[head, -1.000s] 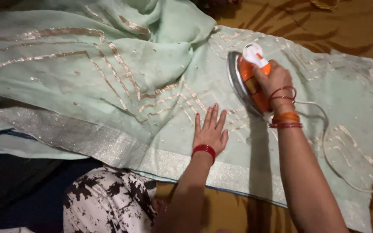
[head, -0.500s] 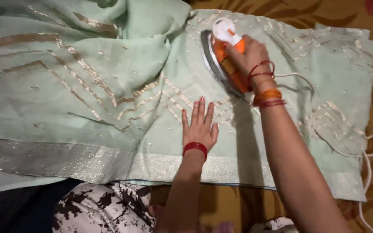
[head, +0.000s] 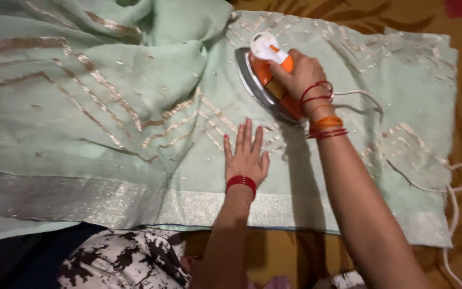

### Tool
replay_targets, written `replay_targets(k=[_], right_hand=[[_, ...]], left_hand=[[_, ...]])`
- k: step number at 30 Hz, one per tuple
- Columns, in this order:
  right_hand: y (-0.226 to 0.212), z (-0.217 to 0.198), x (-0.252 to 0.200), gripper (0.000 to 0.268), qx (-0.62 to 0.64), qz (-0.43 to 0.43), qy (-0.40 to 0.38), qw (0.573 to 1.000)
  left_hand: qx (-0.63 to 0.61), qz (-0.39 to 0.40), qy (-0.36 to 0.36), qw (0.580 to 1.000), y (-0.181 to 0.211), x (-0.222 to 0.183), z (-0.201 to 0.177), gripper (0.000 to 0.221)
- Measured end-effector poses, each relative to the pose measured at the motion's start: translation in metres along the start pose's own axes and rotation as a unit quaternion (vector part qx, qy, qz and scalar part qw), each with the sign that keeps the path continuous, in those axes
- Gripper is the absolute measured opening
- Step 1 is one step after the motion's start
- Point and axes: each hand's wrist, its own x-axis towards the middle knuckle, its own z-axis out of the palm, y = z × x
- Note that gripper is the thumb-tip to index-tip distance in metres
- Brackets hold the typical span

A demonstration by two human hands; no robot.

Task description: Ironing a light blue saree on a patterned sheet on the floor.

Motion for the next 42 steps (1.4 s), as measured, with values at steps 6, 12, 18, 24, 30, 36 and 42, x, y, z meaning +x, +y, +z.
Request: replay_targets(k=[6,12,18,24,30,36,42], right_hand=[[0.023,0.013,0.06,0.057,-0.019,0.001,0.051,0.999],[0.03,0.008,0.042,0.057,0.024,0.046,0.077,0.996],[0.053,-0.01,-0.042,0.059,-0.004,0.088,0.057,0.994],[0.057,-0.039,-0.095,0.057,-0.022,0.155,0.027,0.987],[0.085,-0.035,-0.055,0.056,-0.011,0.117,0.094,0.989],[0.129,-0.029,0.011,0.06,-0.01,0.099,0.107,0.989],[0.129,-0.035,0.019,0.057,0.016,0.136,0.154,0.979]], left_hand=[[-0.012,0.006,-0.013,1.0,-0.001,0.001,0.001,0.069],[-0.009,0.0,-0.04,0.999,-0.001,0.001,-0.005,0.07],[0.007,-0.002,-0.026,1.0,0.0,-0.001,-0.006,0.071],[0.014,0.0,-0.004,1.0,0.001,-0.001,-0.004,0.072],[0.018,0.001,0.004,1.0,0.0,-0.001,-0.002,0.072],[0.007,-0.002,-0.007,1.0,0.001,0.001,-0.003,0.074],[0.005,0.0,-0.011,1.0,0.0,0.001,-0.005,0.073]])
